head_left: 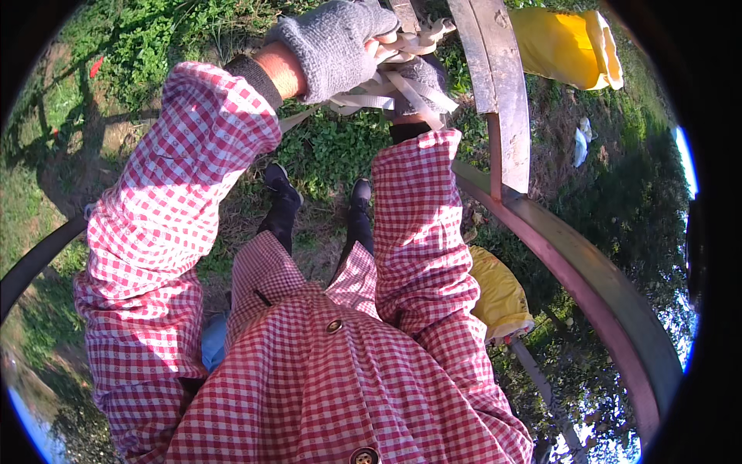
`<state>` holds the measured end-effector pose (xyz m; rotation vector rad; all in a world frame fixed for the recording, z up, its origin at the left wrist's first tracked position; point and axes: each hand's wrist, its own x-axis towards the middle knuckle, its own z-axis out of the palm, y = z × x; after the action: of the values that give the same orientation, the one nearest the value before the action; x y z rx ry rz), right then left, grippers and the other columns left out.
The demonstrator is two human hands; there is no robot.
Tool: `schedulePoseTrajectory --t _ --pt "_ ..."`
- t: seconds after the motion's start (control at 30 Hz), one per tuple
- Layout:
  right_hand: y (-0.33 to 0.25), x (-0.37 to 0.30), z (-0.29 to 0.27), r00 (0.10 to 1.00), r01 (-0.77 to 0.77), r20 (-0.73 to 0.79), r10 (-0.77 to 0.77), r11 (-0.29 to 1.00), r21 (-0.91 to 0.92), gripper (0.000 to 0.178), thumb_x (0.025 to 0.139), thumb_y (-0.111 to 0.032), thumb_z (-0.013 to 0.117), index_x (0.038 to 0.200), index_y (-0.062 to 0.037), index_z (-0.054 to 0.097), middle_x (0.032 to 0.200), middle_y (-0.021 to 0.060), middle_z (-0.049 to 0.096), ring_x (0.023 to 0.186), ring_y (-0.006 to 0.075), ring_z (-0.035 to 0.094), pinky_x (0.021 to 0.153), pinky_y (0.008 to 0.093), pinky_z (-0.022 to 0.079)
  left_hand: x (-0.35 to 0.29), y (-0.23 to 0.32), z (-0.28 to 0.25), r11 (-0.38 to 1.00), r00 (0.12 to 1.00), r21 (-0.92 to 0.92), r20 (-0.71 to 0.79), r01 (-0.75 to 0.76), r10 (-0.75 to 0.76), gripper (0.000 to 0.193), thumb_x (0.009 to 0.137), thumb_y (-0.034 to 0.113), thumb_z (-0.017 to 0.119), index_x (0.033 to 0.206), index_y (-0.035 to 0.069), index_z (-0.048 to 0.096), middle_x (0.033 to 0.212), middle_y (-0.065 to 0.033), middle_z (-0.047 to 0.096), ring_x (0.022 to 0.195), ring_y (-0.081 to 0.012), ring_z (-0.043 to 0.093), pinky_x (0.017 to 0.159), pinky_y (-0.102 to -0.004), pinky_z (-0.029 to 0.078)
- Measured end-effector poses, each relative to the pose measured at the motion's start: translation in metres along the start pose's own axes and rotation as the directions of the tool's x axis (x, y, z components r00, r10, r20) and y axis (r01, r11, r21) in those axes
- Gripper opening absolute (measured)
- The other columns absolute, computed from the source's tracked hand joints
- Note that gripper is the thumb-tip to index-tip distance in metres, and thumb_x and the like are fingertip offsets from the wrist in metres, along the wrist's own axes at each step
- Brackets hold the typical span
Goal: The person secures a yellow bag to a metal ladder using a white strap. They wrap the strap around the ladder rung and tie it with both hands while standing on the ladder in an orchard.
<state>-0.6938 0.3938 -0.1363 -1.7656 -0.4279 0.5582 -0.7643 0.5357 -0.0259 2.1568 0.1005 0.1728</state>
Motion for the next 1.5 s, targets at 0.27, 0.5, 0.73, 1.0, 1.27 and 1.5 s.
schedulePoseTrajectory --t 0.27,0.5,0.73,1.0,1.27,1.5 --pt "-0.027 -0.017 0.000 0.995 -0.089 0.100 0.017 0.621 0.778 0.019 0.084 -0.014 0.055 0.097 0.0009 0.055 0.073 0.0040 0.053 0.062 0.0129 0.048 0.053 0.0241 0.039 0.005 0.005 0.002 0.989 0.983 0.149 -0.179 -0.017 0.044 0.013 0.077 0.015 0.056 0.072 0.003 0.054 0.067 -0.0137 0.052 0.060 -0.0283 0.053 0.055 -0.0358 0.042" --pt "-0.027 -0.011 -0.012 0.994 -0.053 0.105 -0.026 0.729 0.683 0.022 0.085 -0.014 0.053 0.097 0.0038 0.054 0.071 0.0058 0.051 0.063 0.0153 0.045 0.058 0.0269 0.037 0.006 -0.003 0.003 0.945 0.999 -0.328 -0.034 0.019 -0.032 0.016 0.071 0.002 0.060 0.064 0.005 0.047 0.059 -0.0025 0.046 0.057 -0.0108 0.043 0.053 -0.0275 0.038" --pt "-0.017 -0.004 -0.020 0.967 -0.029 0.184 -0.174 0.646 0.763 0.021 0.084 -0.015 0.056 0.101 -0.0021 0.055 0.090 0.0122 0.059 0.080 0.0191 0.056 0.067 0.0305 0.046 0.011 0.002 -0.005 0.977 1.000 -0.215 0.015 -0.001 0.004 0.023 0.071 0.000 0.060 0.059 0.007 0.042 0.058 -0.0005 0.047 0.055 -0.0079 0.042 0.048 -0.0266 0.036" --pt "-0.047 -0.018 -0.014 0.982 0.170 0.033 -0.184 0.811 -0.559 0.022 0.081 -0.016 0.060 0.100 -0.0053 0.059 0.087 0.0094 0.062 0.075 0.0197 0.061 0.065 0.0295 0.050 -0.008 0.022 -0.001 0.916 0.963 -0.298 0.061 0.268 -0.261 0.006 0.075 -0.002 0.055 0.072 0.004 0.053 0.062 -0.0051 0.053 0.056 -0.0114 0.050 0.050 -0.0267 0.041" --pt "-0.031 -0.018 -0.018 0.996 -0.086 0.088 0.034 0.701 0.708 0.025 0.082 -0.010 0.059 0.106 0.0001 0.056 0.086 0.0082 0.062 0.074 0.0184 0.061 0.058 0.0249 0.050 -0.013 0.033 0.002 0.919 0.988 -0.385 -0.082 0.088 -0.129 0.009 0.085 0.006 0.052 0.076 0.005 0.050 0.063 0.0009 0.047 0.056 -0.0086 0.046 0.049 -0.0258 0.039" --pt "-0.012 -0.012 -0.027 0.951 -0.178 0.258 -0.168 0.386 0.905 0.027 0.082 -0.010 0.059 0.106 -0.0007 0.055 0.096 0.0133 0.061 0.090 0.0242 0.060 0.079 0.0346 0.051 -0.008 0.027 -0.005 0.861 0.984 -0.480 0.134 0.167 -0.116 0.010 0.081 0.005 0.056 0.073 0.002 0.053 0.067 -0.0016 0.056 0.061 -0.0071 0.048 0.054 -0.0239 0.040"
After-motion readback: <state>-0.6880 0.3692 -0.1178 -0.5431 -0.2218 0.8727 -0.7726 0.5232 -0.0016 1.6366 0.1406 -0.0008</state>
